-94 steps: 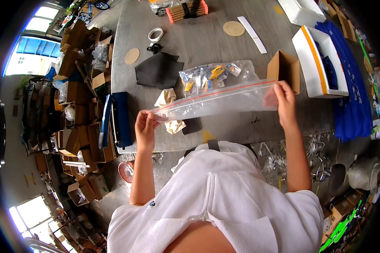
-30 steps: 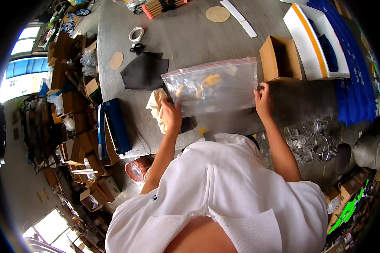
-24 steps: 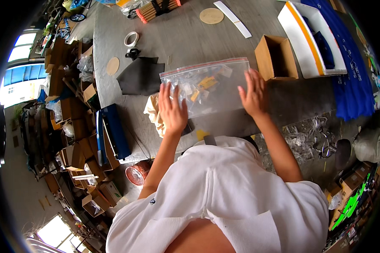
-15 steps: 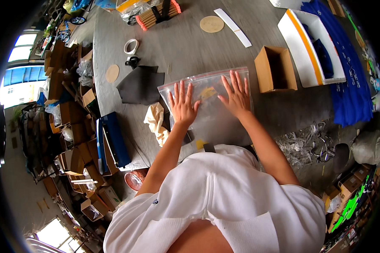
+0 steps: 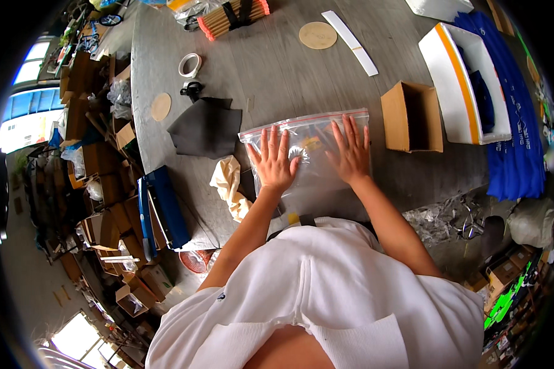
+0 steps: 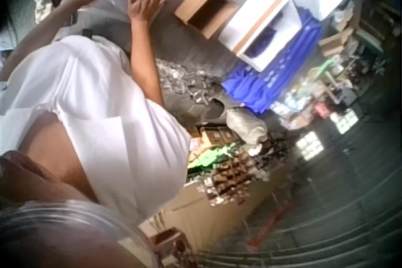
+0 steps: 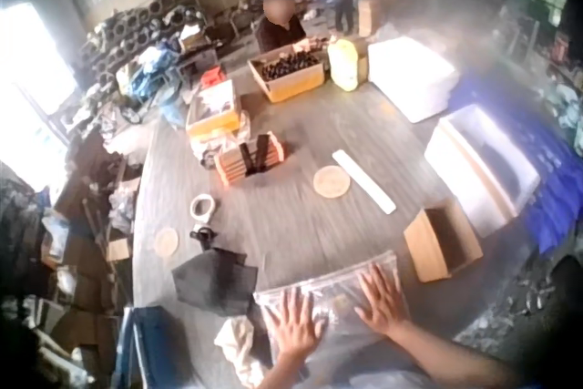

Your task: The person gathers small items from a cluttered table and places them into a clear plastic bag. They seal the bag and then place it inside a cardboard box lined with bubble wrap.

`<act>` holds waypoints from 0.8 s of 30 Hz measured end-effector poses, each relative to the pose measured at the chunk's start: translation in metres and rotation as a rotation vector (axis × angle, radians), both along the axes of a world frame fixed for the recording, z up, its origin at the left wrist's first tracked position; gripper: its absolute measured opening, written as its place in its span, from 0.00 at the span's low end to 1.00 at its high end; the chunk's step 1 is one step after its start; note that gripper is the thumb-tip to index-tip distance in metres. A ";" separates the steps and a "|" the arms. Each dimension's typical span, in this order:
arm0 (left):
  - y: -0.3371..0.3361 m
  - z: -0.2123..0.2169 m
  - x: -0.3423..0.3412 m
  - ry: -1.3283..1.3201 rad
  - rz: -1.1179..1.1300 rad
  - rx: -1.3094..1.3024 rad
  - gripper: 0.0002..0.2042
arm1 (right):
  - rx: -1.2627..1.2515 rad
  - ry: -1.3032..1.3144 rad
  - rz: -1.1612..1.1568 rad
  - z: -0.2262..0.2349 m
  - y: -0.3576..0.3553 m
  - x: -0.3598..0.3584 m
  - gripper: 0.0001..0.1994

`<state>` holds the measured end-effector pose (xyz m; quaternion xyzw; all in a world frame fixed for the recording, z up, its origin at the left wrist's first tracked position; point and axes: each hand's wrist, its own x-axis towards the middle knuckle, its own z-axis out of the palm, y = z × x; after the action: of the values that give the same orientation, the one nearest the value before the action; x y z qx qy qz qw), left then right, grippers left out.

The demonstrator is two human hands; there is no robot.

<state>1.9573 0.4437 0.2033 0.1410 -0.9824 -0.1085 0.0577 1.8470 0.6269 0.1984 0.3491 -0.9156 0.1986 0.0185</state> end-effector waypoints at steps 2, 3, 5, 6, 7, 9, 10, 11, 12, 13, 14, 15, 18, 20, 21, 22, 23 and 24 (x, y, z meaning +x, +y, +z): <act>0.001 -0.001 -0.002 -0.008 0.008 -0.007 0.34 | -0.009 0.001 0.006 0.000 -0.001 -0.002 0.37; 0.002 -0.002 -0.002 -0.012 0.013 -0.010 0.34 | -0.007 0.001 0.009 0.000 0.000 -0.002 0.37; 0.002 -0.002 -0.003 0.008 0.025 0.010 0.35 | -0.010 0.003 0.008 0.004 -0.003 -0.002 0.36; 0.002 -0.002 -0.003 0.018 0.032 0.020 0.35 | -0.010 -0.004 0.009 0.004 -0.003 -0.002 0.36; 0.001 -0.003 -0.003 0.006 0.037 0.021 0.35 | -0.012 -0.012 0.011 0.005 -0.004 -0.004 0.35; 0.000 -0.005 -0.001 -0.017 0.045 0.022 0.35 | -0.051 0.004 0.015 0.009 -0.002 -0.007 0.34; -0.002 -0.005 -0.002 -0.002 0.048 0.020 0.35 | -0.079 0.015 0.012 0.012 -0.005 -0.010 0.33; -0.001 -0.004 -0.001 0.014 0.048 0.017 0.34 | -0.108 0.023 0.049 0.017 -0.007 -0.015 0.32; 0.002 -0.003 0.001 0.031 0.044 0.015 0.34 | -0.137 0.033 0.083 0.023 -0.007 -0.020 0.32; 0.004 0.002 -0.003 0.061 0.004 0.028 0.30 | -0.178 0.061 0.096 0.031 -0.012 -0.032 0.31; 0.007 0.001 -0.004 0.149 -0.024 0.074 0.25 | -0.154 0.023 0.118 0.034 -0.017 -0.039 0.28; 0.013 0.014 -0.008 0.106 -0.064 0.194 0.23 | -0.207 -0.011 0.122 0.026 -0.023 -0.048 0.24; 0.024 0.042 -0.005 0.269 -0.012 0.660 0.10 | -0.094 -0.087 0.287 0.023 -0.068 -0.059 0.10; 0.031 0.037 -0.004 0.165 0.082 1.152 0.08 | -0.083 -0.106 0.342 0.018 -0.086 -0.061 0.03; 0.034 0.041 -0.014 0.084 0.128 1.327 0.09 | -0.096 -0.163 0.341 0.026 -0.085 -0.066 0.02; 0.036 0.039 -0.017 0.065 0.197 1.476 0.11 | -0.128 -0.218 0.331 0.028 -0.083 -0.067 0.02; 0.036 0.038 -0.021 0.046 0.273 1.623 0.13 | -0.162 -0.274 0.327 0.031 -0.083 -0.069 0.02; 0.036 0.038 -0.026 0.088 0.303 1.694 0.14 | -0.169 -0.298 0.301 0.034 -0.082 -0.070 0.02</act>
<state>1.9316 0.4798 0.2417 0.2618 -0.5376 -0.8013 -0.0152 1.7769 0.5447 0.2327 0.4457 -0.8261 0.3243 -0.1176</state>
